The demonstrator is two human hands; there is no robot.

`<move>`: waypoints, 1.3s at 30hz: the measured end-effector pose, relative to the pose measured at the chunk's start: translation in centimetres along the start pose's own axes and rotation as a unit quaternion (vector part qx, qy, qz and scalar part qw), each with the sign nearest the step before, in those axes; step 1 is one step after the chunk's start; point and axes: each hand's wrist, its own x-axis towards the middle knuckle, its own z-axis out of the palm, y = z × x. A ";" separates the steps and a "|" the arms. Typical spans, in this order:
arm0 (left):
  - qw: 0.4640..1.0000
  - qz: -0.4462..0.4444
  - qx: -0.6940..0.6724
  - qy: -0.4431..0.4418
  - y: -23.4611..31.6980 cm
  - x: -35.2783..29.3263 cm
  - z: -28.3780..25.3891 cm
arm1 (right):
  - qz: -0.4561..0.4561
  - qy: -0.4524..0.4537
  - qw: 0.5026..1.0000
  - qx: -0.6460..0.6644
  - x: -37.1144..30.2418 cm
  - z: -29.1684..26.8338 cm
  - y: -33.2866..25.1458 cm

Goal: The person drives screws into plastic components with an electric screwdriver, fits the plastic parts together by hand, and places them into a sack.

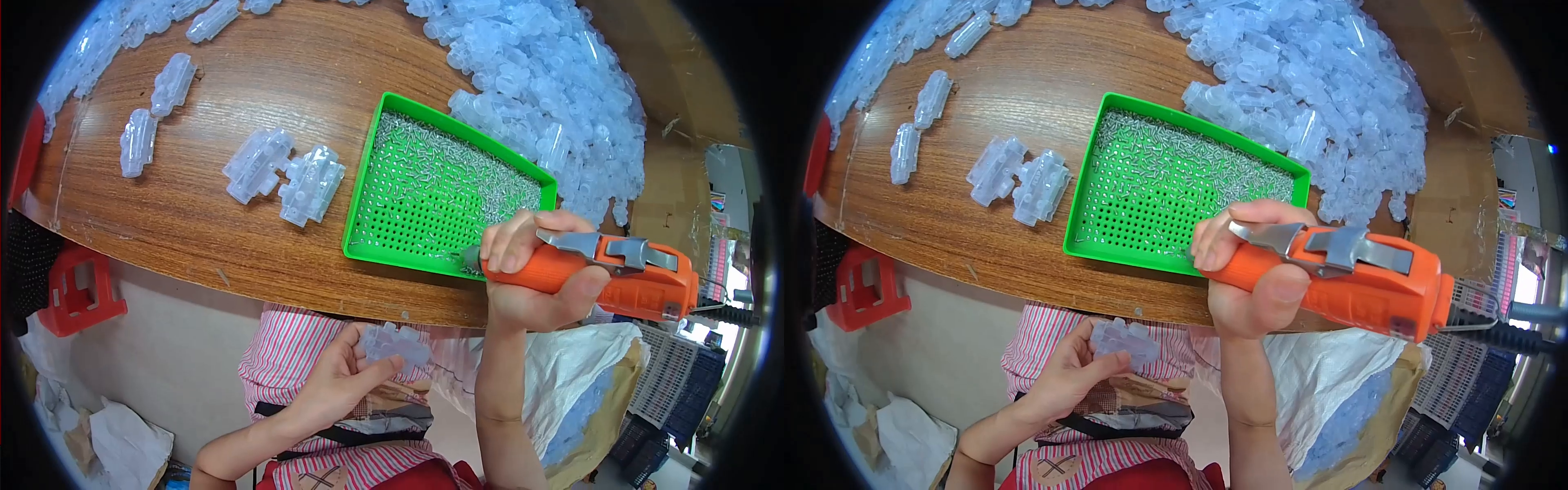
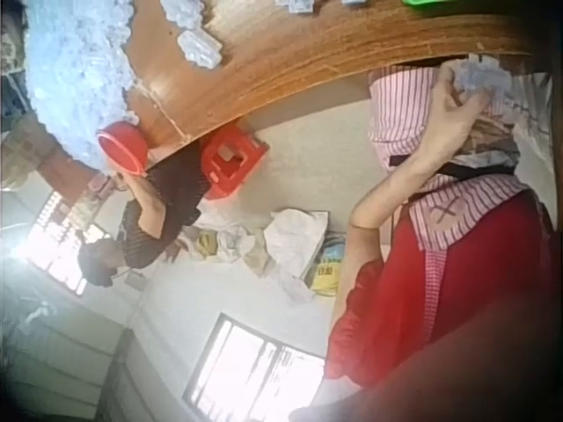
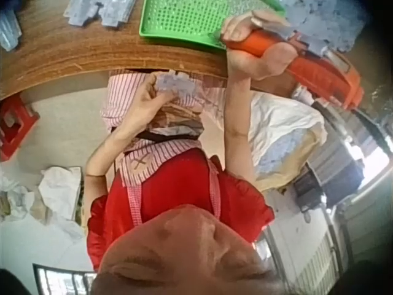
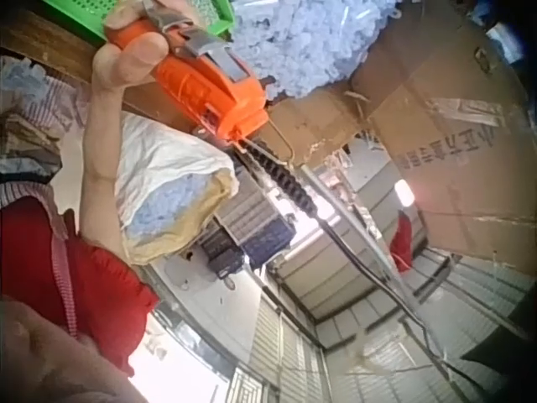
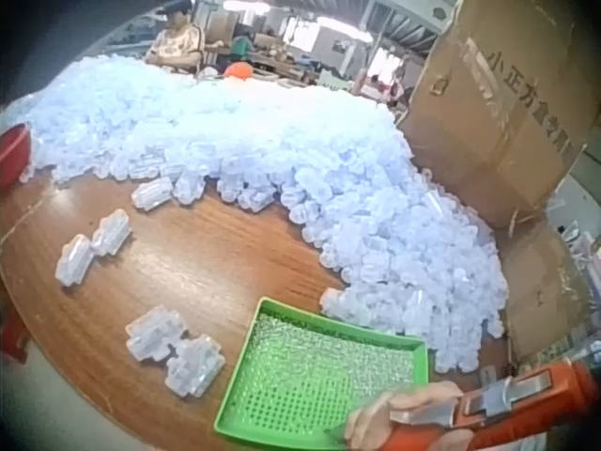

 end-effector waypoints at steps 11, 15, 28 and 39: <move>1.000 -0.003 0.009 0.002 -0.3 0.4 0.4 | 0.001 -0.017 0.999 0.034 -0.1 -0.1 0.4; 1.000 0.002 -0.005 0.005 -0.9 0.8 0.5 | -0.011 -0.010 1.000 0.024 -0.3 -0.3 0.3; 0.998 0.060 -0.001 -0.025 -1.4 1.6 1.2 | 0.021 -0.110 0.994 0.009 -4.5 3.5 -4.6; 0.987 0.118 0.100 0.031 -2.9 1.9 0.7 | 0.055 -0.108 0.993 -0.009 -5.2 3.7 -2.9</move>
